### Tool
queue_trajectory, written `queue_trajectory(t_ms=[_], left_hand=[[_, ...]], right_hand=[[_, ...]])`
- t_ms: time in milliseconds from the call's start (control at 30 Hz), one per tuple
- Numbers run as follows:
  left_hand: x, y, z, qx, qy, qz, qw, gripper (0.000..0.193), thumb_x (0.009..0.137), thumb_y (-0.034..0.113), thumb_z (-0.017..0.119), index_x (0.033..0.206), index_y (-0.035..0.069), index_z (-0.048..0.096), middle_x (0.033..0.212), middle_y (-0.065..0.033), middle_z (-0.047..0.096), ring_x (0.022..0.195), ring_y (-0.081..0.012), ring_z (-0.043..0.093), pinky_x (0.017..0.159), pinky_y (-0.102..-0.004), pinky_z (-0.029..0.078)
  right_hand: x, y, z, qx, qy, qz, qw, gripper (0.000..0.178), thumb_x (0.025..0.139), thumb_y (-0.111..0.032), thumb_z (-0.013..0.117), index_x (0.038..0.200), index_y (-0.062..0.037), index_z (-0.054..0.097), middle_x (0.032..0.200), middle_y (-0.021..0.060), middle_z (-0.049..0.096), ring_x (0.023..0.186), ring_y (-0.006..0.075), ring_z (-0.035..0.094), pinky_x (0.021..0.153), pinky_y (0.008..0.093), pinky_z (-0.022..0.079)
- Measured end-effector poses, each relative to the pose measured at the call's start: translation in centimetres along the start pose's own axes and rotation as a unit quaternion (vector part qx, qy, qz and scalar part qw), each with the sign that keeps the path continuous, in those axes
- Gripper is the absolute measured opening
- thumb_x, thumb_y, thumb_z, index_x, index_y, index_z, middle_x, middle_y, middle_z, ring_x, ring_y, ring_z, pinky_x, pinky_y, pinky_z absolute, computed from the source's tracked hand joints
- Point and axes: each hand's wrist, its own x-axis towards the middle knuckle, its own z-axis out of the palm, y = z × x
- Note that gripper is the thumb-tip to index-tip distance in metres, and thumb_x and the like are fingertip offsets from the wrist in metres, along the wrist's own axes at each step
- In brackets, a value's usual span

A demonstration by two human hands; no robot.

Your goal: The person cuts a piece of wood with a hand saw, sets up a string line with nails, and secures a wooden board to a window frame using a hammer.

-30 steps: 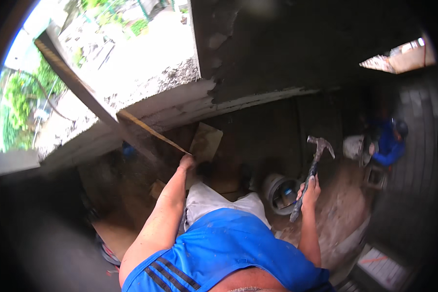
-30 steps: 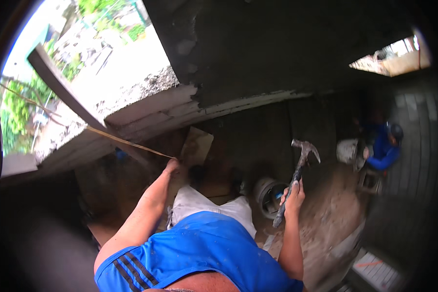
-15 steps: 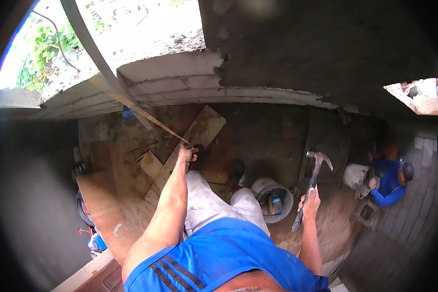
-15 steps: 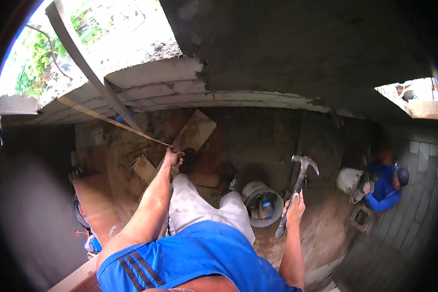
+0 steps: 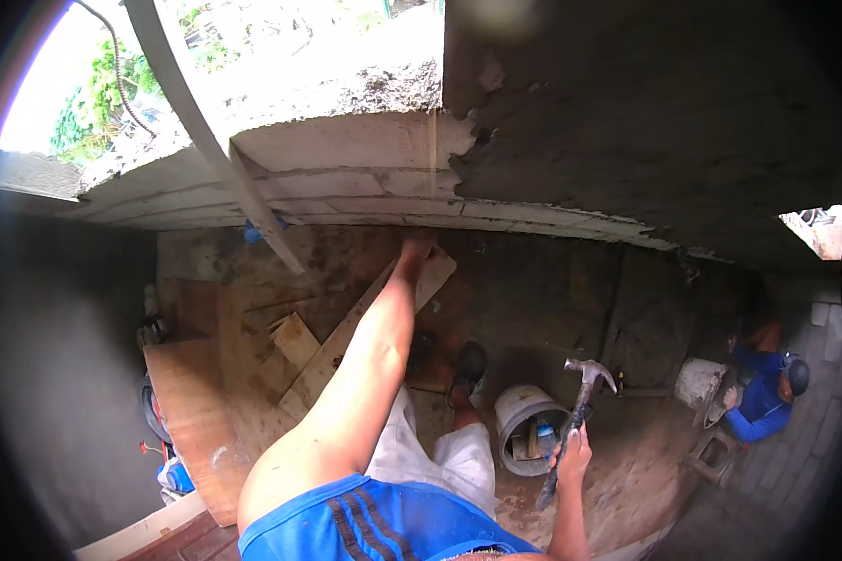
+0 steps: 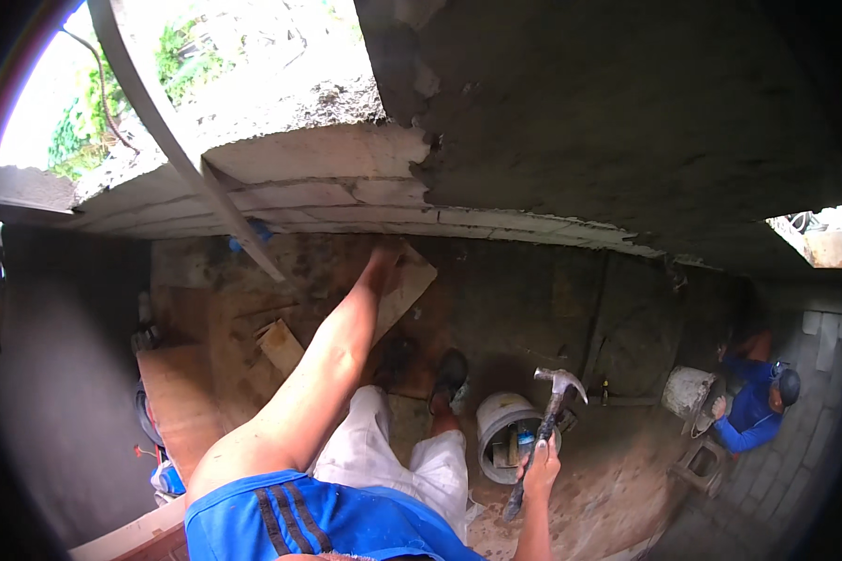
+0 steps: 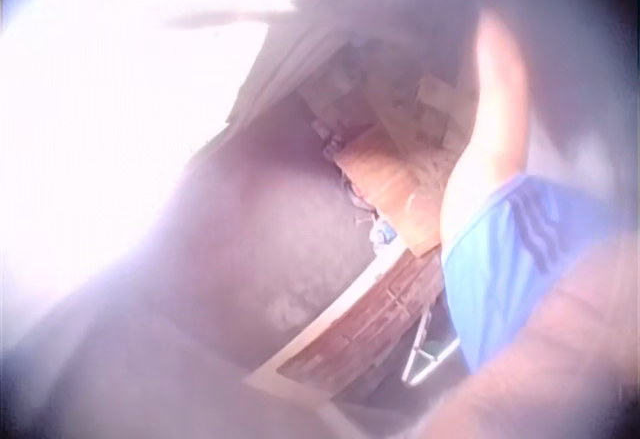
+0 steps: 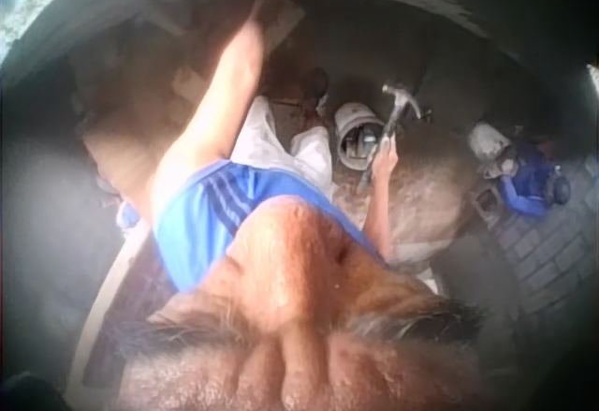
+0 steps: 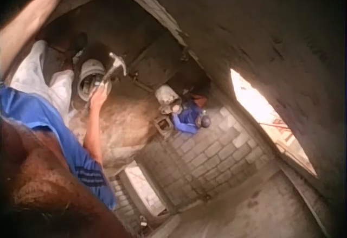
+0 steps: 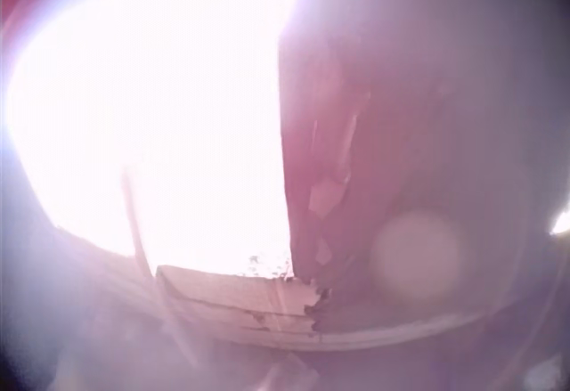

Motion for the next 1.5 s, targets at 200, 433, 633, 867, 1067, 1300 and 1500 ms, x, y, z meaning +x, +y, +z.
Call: queue_trajectory(t_ms=[200, 433, 633, 867, 1067, 1300, 1500], left_hand=[[3.4, 14.2, 6.9, -0.432, 0.085, -0.308, 0.844, 0.009, 0.087, 0.01, 0.06, 0.08, 0.005, 0.062, 0.072, -0.0111, 0.065, 0.051, -0.0168, 0.059, 0.043, -0.0349, 0.048], [8.8, 5.1, 0.2, -0.424, 0.114, -0.211, 0.873, 0.019, 0.086, 0.004, 0.059, 0.104, 0.0, 0.065, 0.083, -0.0123, 0.067, 0.057, -0.0257, 0.068, 0.045, -0.0353, 0.056], [9.0, 3.5, -0.7, -0.42, 0.134, -0.221, 0.87, 0.02, 0.086, 0.001, 0.059, 0.105, 0.0, 0.065, 0.08, -0.0131, 0.065, 0.056, -0.0255, 0.067, 0.045, -0.0364, 0.058], [8.1, 4.2, 0.3, -0.435, 0.145, -0.17, 0.872, 0.016, 0.092, 0.009, 0.06, 0.105, -0.001, 0.064, 0.077, -0.0102, 0.061, 0.054, -0.0238, 0.066, 0.046, -0.0361, 0.058], [8.0, 4.2, -0.1, -0.404, 0.146, -0.171, 0.887, 0.024, 0.088, 0.005, 0.061, 0.111, 0.002, 0.067, 0.079, -0.0082, 0.063, 0.058, -0.0209, 0.066, 0.049, -0.0353, 0.058], [7.9, 4.7, 0.7, -0.403, 0.146, -0.172, 0.887, 0.025, 0.087, 0.005, 0.061, 0.112, 0.003, 0.067, 0.083, -0.0089, 0.064, 0.058, -0.0227, 0.067, 0.051, -0.0372, 0.06], [8.1, 4.4, -0.1, -0.4, 0.16, -0.148, 0.89, 0.026, 0.086, 0.004, 0.06, 0.111, 0.003, 0.066, 0.083, -0.0087, 0.062, 0.058, -0.0239, 0.067, 0.049, -0.037, 0.059]], right_hand=[[-2.1, 1.8, -1.4, -0.018, 0.086, 0.049, 0.995, 0.046, 0.105, -0.029, 0.043, 0.15, -0.0176, 0.04, 0.063, 0.0025, 0.047, 0.042, 0.0116, 0.048, 0.036, 0.0274, 0.041], [-0.2, 2.3, 2.6, -0.02, 0.003, 0.041, 0.999, 0.047, 0.105, -0.03, 0.045, 0.149, -0.0176, 0.041, 0.062, 0.0029, 0.048, 0.04, 0.0119, 0.047, 0.036, 0.0269, 0.04], [1.4, 4.0, 1.3, -0.038, -0.035, 0.023, 0.998, 0.047, 0.105, -0.028, 0.042, 0.15, -0.0151, 0.039, 0.062, 0.0021, 0.047, 0.039, 0.0119, 0.046, 0.035, 0.0272, 0.041], [1.3, 5.6, -0.3, -0.006, -0.006, 0.052, 0.999, 0.047, 0.105, -0.028, 0.042, 0.15, -0.0155, 0.039, 0.064, 0.0021, 0.048, 0.04, 0.012, 0.047, 0.035, 0.0271, 0.041], [1.3, 7.3, -0.9, -0.019, -0.021, 0.061, 0.998, 0.046, 0.105, -0.029, 0.044, 0.149, -0.0156, 0.04, 0.064, 0.0019, 0.048, 0.04, 0.0119, 0.047, 0.035, 0.0267, 0.041], [0.8, 7.4, -0.6, -0.038, -0.032, 0.053, 0.997, 0.046, 0.105, -0.031, 0.046, 0.146, -0.0133, 0.043, 0.064, 0.0019, 0.049, 0.04, 0.0113, 0.046, 0.037, 0.0256, 0.041], [1.3, 7.4, -1.1, -0.021, -0.045, 0.042, 0.998, 0.046, 0.105, -0.032, 0.045, 0.147, -0.0138, 0.042, 0.063, 0.0021, 0.048, 0.04, 0.0117, 0.046, 0.037, 0.0259, 0.04]])
